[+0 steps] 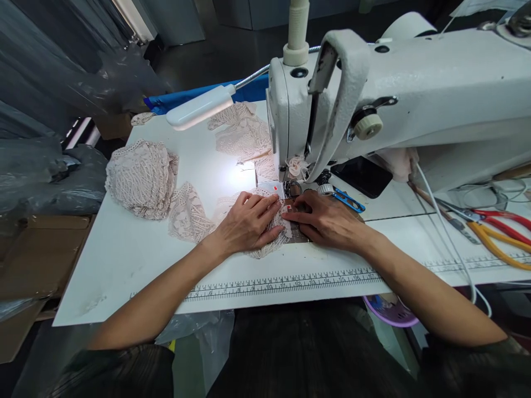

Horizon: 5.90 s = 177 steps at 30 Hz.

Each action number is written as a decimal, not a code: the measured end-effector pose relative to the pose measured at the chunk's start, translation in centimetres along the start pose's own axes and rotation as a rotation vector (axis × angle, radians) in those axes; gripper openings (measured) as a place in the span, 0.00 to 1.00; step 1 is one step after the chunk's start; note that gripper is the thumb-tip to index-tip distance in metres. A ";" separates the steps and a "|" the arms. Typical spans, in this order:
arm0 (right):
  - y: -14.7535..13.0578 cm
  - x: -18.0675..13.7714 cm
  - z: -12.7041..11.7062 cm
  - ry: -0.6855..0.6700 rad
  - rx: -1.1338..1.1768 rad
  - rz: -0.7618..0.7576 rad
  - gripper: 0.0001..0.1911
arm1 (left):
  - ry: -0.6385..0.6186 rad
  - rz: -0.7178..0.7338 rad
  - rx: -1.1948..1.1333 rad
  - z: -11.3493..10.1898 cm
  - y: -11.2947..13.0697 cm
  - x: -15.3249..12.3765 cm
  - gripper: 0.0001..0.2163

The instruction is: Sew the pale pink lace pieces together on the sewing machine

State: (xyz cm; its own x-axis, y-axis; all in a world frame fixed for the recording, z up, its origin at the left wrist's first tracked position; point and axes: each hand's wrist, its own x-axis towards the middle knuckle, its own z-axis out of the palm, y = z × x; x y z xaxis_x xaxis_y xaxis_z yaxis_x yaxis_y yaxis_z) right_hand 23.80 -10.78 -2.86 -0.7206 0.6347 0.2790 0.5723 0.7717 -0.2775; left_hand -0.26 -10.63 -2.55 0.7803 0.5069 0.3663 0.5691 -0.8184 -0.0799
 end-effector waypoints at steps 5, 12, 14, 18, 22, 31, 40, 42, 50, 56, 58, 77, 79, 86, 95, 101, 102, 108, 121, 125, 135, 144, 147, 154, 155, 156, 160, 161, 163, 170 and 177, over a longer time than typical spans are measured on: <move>-0.1 0.0 -0.1 -0.004 -0.002 0.004 0.16 | 0.008 -0.012 -0.020 0.4 -0.1 -0.3 0.14; 0.1 -0.1 0.1 -0.001 0.004 0.002 0.17 | 0.055 -0.038 -0.142 0.2 -0.2 -0.3 0.10; 0.2 -0.1 0.2 -0.004 0.007 0.001 0.17 | 0.106 -0.078 -0.187 0.0 -0.2 -0.3 0.08; 0.3 -0.1 0.2 -0.006 0.020 0.001 0.17 | 0.275 -0.215 -0.148 -0.2 -0.3 -0.4 0.06; 0.3 -0.1 0.3 -0.009 0.012 0.004 0.17 | 0.208 -0.092 -0.097 -0.2 -0.1 -0.2 0.07; -0.1 -0.1 0.0 -0.007 -0.023 0.009 0.16 | -0.027 -0.001 0.003 0.4 0.4 -0.2 0.16; 0.0 0.0 0.2 0.012 -0.023 -0.002 0.16 | -0.110 -0.059 0.008 0.1 0.4 -0.2 0.18; 0.0 -0.1 0.3 0.024 -0.020 -0.003 0.15 | -0.137 -0.066 -0.002 -0.1 0.4 -0.1 0.19; -0.4 -0.2 0.5 0.033 -0.046 0.013 0.15 | -0.224 -0.130 0.017 -0.3 0.9 0.2 0.23; -0.8 -0.1 0.4 0.028 -0.076 0.019 0.16 | -0.224 -0.064 0.028 -0.3 0.4 0.6 0.24; -0.8 -0.1 0.3 0.031 -0.070 0.021 0.15 | -0.215 -0.069 0.022 -0.4 0.4 0.7 0.23; -1.1 0.0 0.4 0.013 -0.078 0.076 0.16 | -0.253 0.028 -0.021 -0.4 -1.8 1.6 0.20; -1.2 0.1 0.4 0.014 -0.077 0.077 0.16 | -0.219 0.036 -0.019 -0.3 -1.9 1.5 0.20; -1.5 -0.1 0.6 0.008 -0.030 0.121 0.16 | -0.191 0.031 -0.064 -0.2 -1.8 1.2 0.19; -1.5 0.0 0.6 0.034 0.010 0.129 0.15 | -0.145 -0.007 -0.118 0.2 -1.6 1.1 0.19; -1.2 0.0 0.9 0.076 -0.005 0.103 0.16 | -0.124 -0.043 -0.091 0.3 -1.0 1.0 0.18; -1.1 0.0 0.9 0.086 -0.005 0.094 0.16 | -0.128 -0.043 -0.080 0.3 -0.9 1.0 0.19; -0.6 0.1 0.8 0.106 0.099 0.090 0.16 | -0.156 -0.038 -0.016 -0.1 -0.6 1.0 0.20; -0.5 0.4 1.5 0.143 0.136 0.134 0.16 | -0.141 -0.050 -0.020 0.1 -0.5 0.9 0.20; -0.6 0.4 1.5 0.150 0.142 0.131 0.16 | -0.144 -0.043 -0.012 0.1 -0.5 0.9 0.20; -0.3 0.1 1.1 0.088 0.128 0.110 0.16 | -0.161 -0.036 -0.045 0.0 -0.8 1.1 0.20; 0.0 0.1 1.3 0.114 0.092 0.090 0.16 | -0.163 -0.041 -0.018 -0.1 -0.4 1.5 0.20; 0.0 0.1 1.2 0.117 0.079 0.074 0.16 | -0.172 -0.038 -0.006 -0.3 -0.2 1.6 0.21; -0.3 0.3 0.7 0.103 0.052 0.059 0.17 | -0.165 -0.045 -0.005 -0.2 -0.4 1.6 0.20; -0.3 0.4 0.7 0.107 0.049 0.063 0.17 | -0.165 -0.047 -0.007 -0.2 -0.5 1.6 0.20; -0.4 0.4 0.6 0.109 0.048 0.067 0.17 | -0.165 -0.049 -0.009 -0.1 -0.5 1.6 0.21; -0.4 0.5 0.7 0.109 0.028 0.082 0.17 | -0.159 -0.056 -0.011 0.0 -0.6 1.7 0.20; -0.3 0.5 0.7 0.104 0.014 0.089 0.17 | -0.154 -0.057 -0.011 0.0 -0.6 1.7 0.20; -0.3 0.6 0.7 0.088 -0.023 0.104 0.17 | -0.141 -0.061 -0.007 0.2 -0.6 1.8 0.20; -0.7 1.2 0.5 0.026 -0.157 0.109 0.18 | -0.115 -0.124 0.041 0.8 -0.7 2.2 0.19; -0.9 1.8 0.4 -0.013 -0.198 0.167 0.17 | -0.139 -0.181 0.032 0.8 -0.6 2.7 0.17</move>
State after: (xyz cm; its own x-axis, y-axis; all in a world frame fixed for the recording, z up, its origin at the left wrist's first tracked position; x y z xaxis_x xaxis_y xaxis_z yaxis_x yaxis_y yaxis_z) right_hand 21.82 -10.37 -2.46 -0.6142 0.7543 0.2322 0.7482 0.6501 -0.1325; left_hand 1.69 -8.60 -2.26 0.6918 0.6786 0.2467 0.7091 -0.7030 -0.0547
